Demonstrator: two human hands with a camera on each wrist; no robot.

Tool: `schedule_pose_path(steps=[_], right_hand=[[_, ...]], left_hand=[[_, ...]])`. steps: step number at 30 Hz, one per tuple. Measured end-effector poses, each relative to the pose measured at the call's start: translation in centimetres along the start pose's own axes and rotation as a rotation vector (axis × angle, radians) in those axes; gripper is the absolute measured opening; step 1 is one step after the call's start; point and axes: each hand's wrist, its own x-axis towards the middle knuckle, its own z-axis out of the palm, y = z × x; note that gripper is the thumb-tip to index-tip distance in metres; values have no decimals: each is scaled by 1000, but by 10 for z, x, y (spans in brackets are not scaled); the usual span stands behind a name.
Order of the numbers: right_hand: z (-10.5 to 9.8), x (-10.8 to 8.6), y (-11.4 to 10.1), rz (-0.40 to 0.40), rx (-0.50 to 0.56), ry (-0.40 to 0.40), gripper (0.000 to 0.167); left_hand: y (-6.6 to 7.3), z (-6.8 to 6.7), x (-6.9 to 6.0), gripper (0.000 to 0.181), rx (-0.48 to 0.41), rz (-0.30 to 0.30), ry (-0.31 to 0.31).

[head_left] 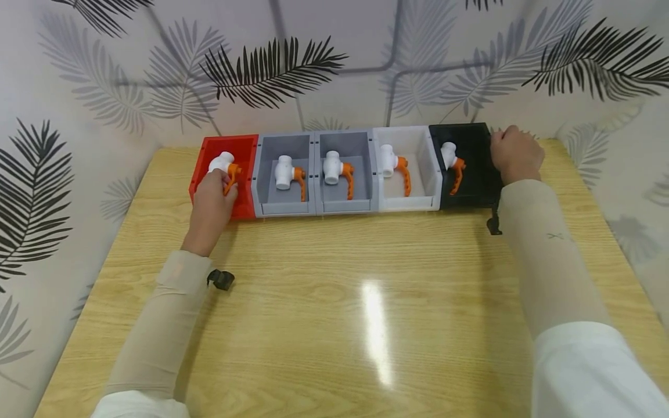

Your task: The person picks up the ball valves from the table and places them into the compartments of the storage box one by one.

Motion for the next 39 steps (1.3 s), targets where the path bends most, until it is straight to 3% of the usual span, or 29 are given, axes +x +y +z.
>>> schedule_pose_path(steps=[8, 29, 39], right_hand=[[2, -1, 1, 4, -1, 7, 65], [-1, -3, 1, -10, 23, -10, 63], [-2, -3, 0, -3, 19, -20, 65]], left_hand=[[-3, 5, 2, 28, 7, 16, -3], [-7, 13, 9, 28, 13, -50, -83], [-9, 14, 13, 29, 33, -47, -100]])
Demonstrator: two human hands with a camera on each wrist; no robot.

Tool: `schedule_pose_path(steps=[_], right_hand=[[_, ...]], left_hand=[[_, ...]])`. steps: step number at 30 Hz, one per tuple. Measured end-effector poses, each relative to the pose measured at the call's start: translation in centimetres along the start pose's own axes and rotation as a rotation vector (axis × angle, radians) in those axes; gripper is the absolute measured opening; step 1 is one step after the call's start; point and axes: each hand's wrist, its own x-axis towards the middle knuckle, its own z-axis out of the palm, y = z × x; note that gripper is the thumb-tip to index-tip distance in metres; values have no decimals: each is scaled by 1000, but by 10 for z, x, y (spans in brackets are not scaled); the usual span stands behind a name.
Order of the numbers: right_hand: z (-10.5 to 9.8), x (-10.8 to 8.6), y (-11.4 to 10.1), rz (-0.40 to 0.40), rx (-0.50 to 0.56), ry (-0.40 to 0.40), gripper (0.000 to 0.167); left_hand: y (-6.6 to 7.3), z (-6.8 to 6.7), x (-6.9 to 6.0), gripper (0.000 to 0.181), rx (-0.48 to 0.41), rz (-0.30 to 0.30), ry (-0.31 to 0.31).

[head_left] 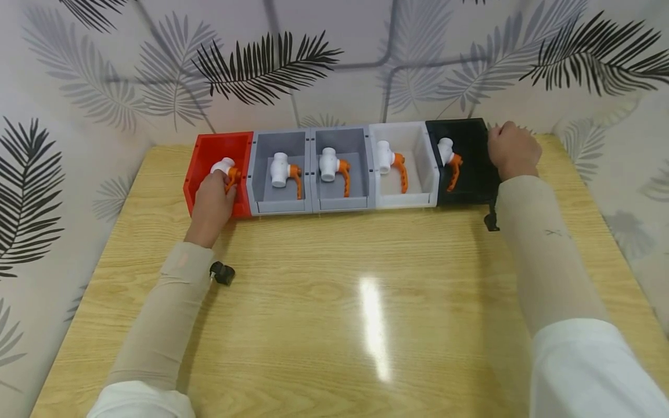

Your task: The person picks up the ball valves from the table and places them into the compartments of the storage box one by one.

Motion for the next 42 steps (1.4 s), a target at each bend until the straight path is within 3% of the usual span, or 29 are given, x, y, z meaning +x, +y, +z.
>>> schedule_pose_path(steps=[17, 23, 37, 42], right_hand=[[-2, 0, -4, -2, -11, 19, 65], [-3, 0, -3, 5, -4, 20, 65], [-1, 0, -1, 3, -1, 9, 65], [0, 0, -1, 0, 1, 8, 65]], left_hand=[[4, -8, 4, 28, 14, -85, -129], [3, -7, 5, 24, -3, -78, -156], [7, -7, 6, 23, 50, -86, -236], [6, -8, 3, 25, 55, -71, -235]])
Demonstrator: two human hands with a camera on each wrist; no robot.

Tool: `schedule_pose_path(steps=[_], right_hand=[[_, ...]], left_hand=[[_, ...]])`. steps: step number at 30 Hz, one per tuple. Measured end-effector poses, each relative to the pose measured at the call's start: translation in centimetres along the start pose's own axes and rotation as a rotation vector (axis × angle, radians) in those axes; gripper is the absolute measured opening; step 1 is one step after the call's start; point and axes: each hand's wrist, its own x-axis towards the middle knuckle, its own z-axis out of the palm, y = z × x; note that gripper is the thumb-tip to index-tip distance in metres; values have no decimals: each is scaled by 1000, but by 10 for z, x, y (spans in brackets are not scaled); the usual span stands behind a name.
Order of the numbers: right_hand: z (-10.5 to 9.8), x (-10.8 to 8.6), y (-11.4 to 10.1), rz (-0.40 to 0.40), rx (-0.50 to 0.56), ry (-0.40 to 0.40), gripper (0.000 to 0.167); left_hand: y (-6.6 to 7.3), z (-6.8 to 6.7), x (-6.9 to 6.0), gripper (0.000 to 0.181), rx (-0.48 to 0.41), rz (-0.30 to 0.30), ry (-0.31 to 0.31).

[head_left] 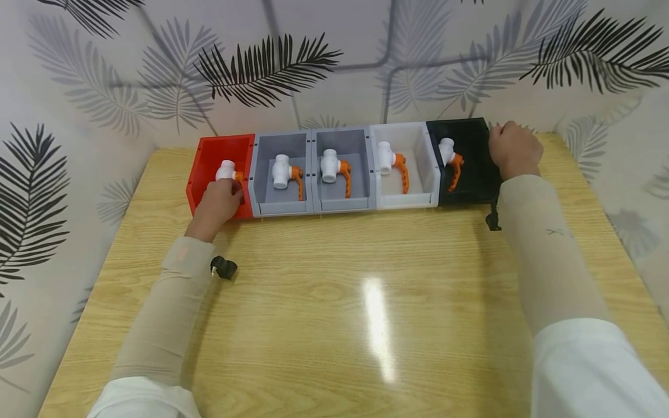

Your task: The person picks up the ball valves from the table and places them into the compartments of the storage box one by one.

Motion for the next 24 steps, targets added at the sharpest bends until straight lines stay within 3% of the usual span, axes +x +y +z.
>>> schedule_pose_path(steps=[6, 17, 24], right_hand=[[3, 3, 0, -11, 9, 0, 64], [7, 6, 5, -67, 87, 23, 55], [11, 9, 9, -94, 85, 65, 53]], left_hand=[[-3, 0, -1, 26, 15, 78, 61], [0, -2, 0, 37, 12, 211, 298], [5, -4, -4, 49, 70, 245, 344]])
